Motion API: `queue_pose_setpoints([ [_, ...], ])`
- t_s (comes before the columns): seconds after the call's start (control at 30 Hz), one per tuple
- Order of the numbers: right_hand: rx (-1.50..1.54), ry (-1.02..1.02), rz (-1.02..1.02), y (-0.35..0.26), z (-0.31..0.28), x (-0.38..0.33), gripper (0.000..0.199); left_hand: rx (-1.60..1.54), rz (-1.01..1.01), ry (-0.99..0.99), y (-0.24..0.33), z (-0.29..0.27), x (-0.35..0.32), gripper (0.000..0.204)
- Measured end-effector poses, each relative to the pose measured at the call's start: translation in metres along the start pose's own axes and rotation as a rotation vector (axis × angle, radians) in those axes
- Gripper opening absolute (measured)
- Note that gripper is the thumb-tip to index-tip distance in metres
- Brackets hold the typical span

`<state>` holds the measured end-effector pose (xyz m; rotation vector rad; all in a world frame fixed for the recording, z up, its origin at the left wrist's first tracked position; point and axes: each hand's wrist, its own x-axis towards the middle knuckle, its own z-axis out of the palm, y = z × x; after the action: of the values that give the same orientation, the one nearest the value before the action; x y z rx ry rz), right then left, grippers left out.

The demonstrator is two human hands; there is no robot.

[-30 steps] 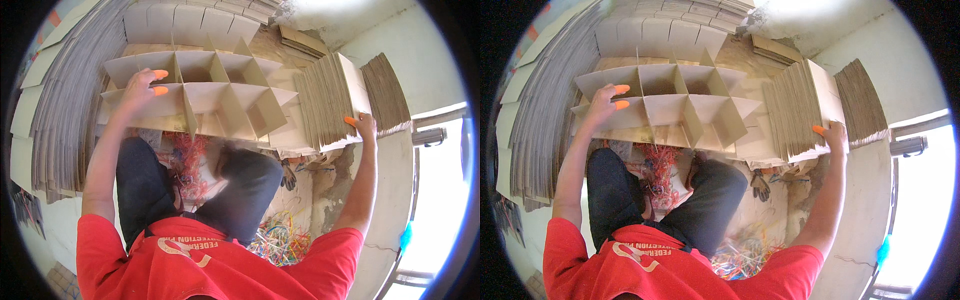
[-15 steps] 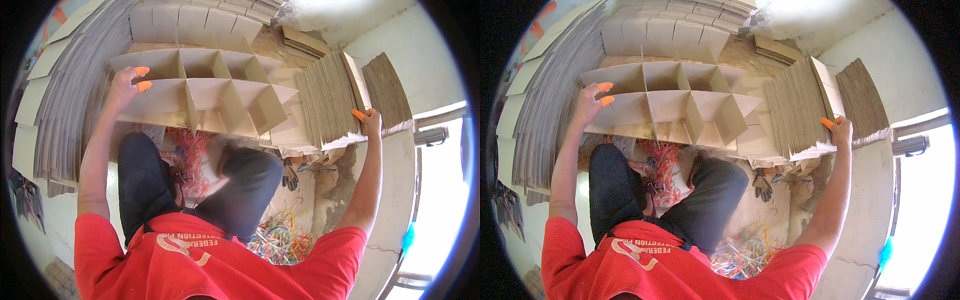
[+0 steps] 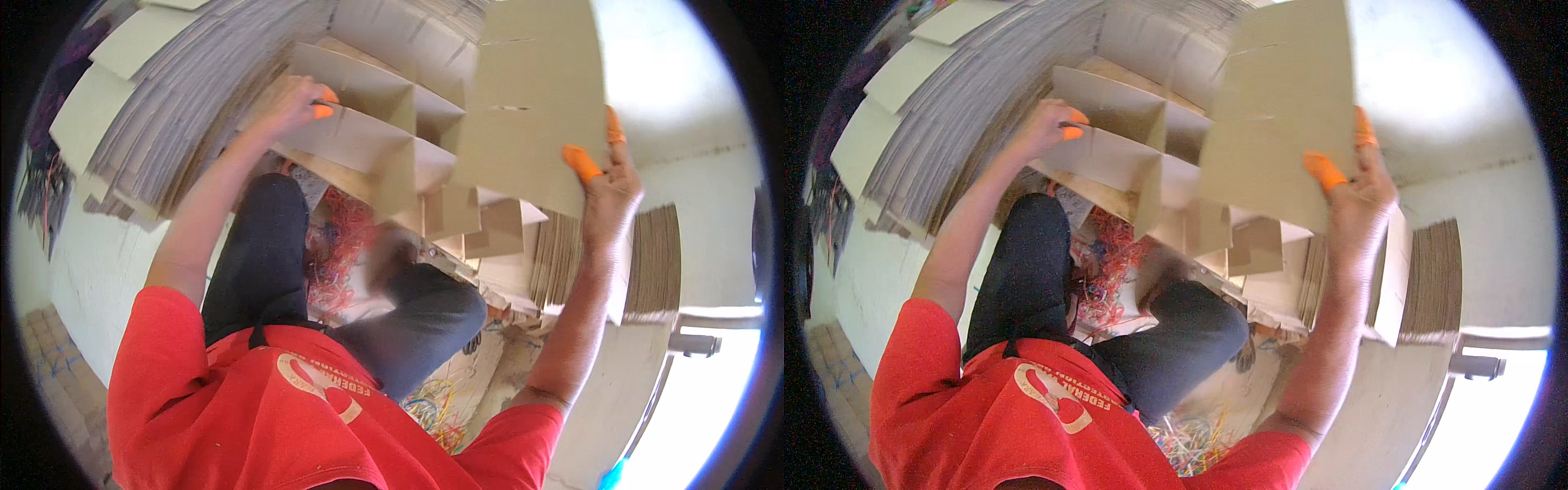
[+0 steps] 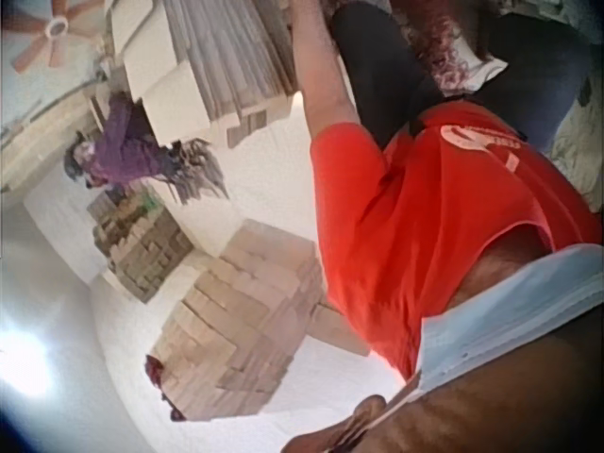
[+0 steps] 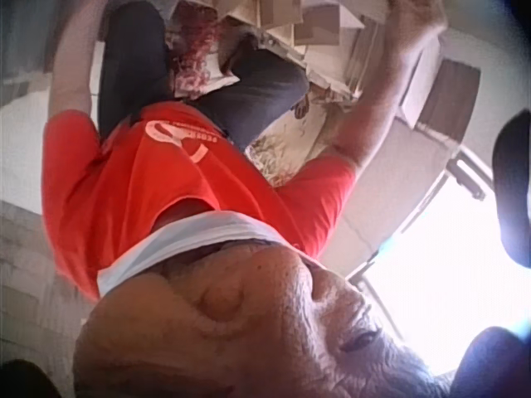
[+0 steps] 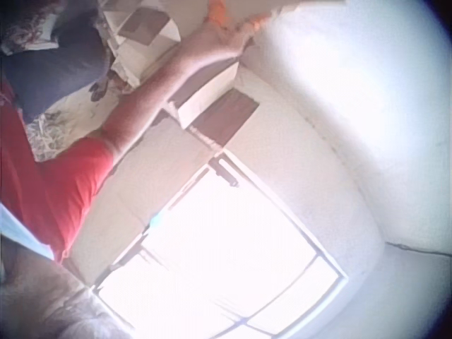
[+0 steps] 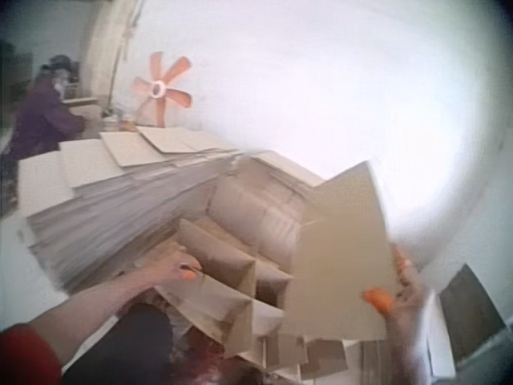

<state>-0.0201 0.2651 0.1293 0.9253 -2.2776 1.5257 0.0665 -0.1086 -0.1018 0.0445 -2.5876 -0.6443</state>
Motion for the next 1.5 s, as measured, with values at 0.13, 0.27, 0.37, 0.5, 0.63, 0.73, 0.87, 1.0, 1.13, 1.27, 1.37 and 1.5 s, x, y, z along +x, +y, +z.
queue_pose_setpoints([
  [0.13, 0.091, -0.2, 0.12, -0.013, 0.072, 0.001, 0.067, -0.047, 0.019, 0.023, 0.003, 0.001, -0.005, 0.016],
  [0.27, 0.113, -0.305, 0.164, -0.003, 0.114, 0.01, 0.067, -0.061, -0.042, -0.018, 0.0, 0.007, -0.003, 0.013],
  [0.37, 0.13, -0.326, 0.197, 0.001, 0.139, 0.011, 0.066, -0.101, 0.033, 0.04, -0.001, 0.008, -0.001, 0.012],
  [0.5, -0.01, -0.351, 0.056, 0.013, 0.155, 0.016, 0.065, -0.104, 0.049, 0.122, 0.009, 0.003, 0.0, 0.014],
  [0.63, -0.019, -0.382, 0.168, -0.006, 0.164, 0.019, 0.062, -0.117, 0.044, 0.096, 0.004, 0.004, 0.002, 0.017],
  [0.73, -0.01, -0.433, 0.175, -0.014, 0.168, 0.016, 0.059, -0.168, 0.062, 0.122, 0.001, 0.002, 0.002, 0.015],
  [0.87, -0.119, -0.448, 0.055, 0.01, 0.187, 0.008, 0.055, -0.163, 0.004, 0.032, 0.011, -0.005, 0.002, 0.01],
  [1.0, -0.02, -0.467, 0.05, 0.032, 0.203, 0.002, 0.051, -0.073, -0.05, -0.058, 0.013, -0.006, 0.003, 0.009],
  [1.13, -0.252, -0.495, -0.152, 0.039, 0.217, 0.001, 0.044, -0.084, -0.032, -0.041, 0.006, -0.001, 0.004, 0.011],
  [1.27, -0.223, -0.532, -0.088, 0.028, 0.22, 0.005, 0.038, -0.077, -0.05, -0.04, 0.006, 0.001, 0.006, 0.01],
  [1.37, -0.237, -0.617, 0.075, 0.054, 0.233, 0.007, 0.038, -0.084, -0.011, 0.056, 0.007, 0.002, 0.006, 0.01],
  [1.5, -0.42, -0.701, 0.135, 0.056, 0.247, -0.014, 0.03, -0.081, 0.033, 0.049, 0.009, 0.0, 0.009, 0.012],
])
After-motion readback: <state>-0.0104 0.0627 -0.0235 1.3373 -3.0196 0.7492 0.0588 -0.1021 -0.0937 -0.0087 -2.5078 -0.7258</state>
